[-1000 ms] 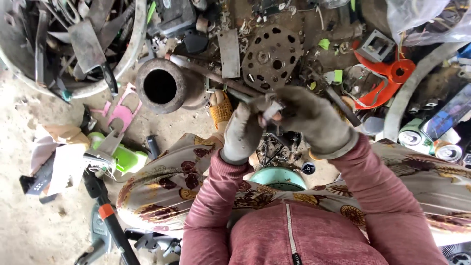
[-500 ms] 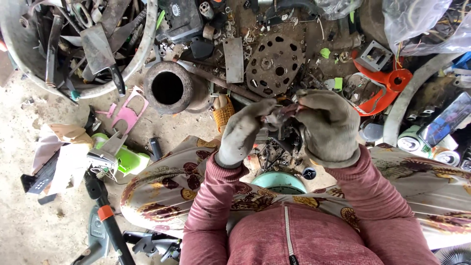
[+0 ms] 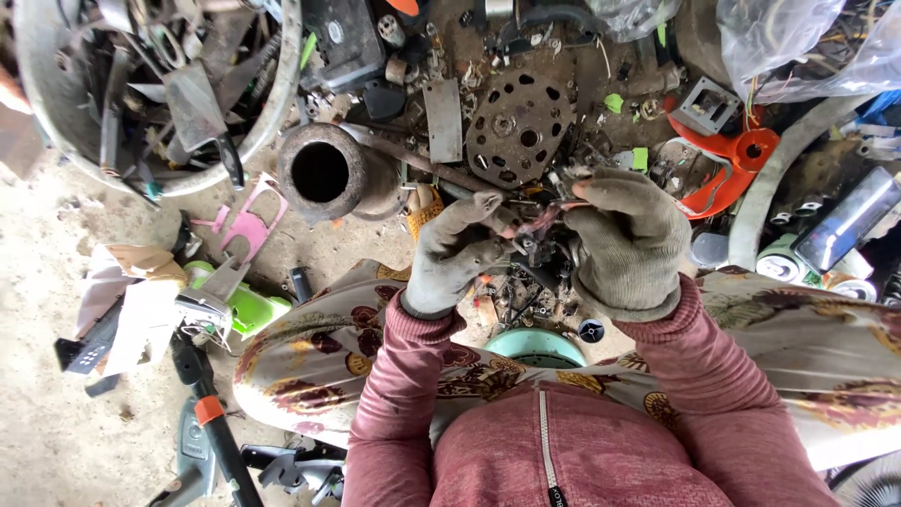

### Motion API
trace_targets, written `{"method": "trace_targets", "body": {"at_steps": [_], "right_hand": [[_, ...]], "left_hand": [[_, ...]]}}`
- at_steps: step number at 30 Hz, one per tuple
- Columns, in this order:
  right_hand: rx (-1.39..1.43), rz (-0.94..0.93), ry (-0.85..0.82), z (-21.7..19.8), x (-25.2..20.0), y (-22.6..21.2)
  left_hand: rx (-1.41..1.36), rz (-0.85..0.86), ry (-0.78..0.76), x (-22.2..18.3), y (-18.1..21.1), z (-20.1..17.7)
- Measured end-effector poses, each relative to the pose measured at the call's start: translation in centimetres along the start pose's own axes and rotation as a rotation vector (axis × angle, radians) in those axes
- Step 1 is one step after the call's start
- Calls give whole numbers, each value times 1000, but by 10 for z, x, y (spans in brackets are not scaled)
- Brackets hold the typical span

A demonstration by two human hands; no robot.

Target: Dismantling a motor component or electronic part using a screwdriver and pliers.

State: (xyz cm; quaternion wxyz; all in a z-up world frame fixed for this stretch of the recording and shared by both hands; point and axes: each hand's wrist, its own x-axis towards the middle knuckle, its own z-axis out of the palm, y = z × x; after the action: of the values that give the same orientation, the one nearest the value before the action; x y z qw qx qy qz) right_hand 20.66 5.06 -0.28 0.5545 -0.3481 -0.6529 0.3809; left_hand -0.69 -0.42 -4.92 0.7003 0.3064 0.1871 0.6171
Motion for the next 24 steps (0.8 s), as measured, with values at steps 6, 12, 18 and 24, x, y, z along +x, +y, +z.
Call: {"method": "trace_targets", "body": {"at_steps": [6,12,18,24], "right_hand": [[215,-161,32,23,20,-31],[381,-124,-159,52,48,-57],[-5,-269,-257,50,84,-11],[480,561,-489,44,62,98]], "left_hand": [[429,124,133,-34,37,16],[632,95,179,-27,121,73],[952,-156,46,16,65,7],[168,-459,378,28,24,-10]]}}
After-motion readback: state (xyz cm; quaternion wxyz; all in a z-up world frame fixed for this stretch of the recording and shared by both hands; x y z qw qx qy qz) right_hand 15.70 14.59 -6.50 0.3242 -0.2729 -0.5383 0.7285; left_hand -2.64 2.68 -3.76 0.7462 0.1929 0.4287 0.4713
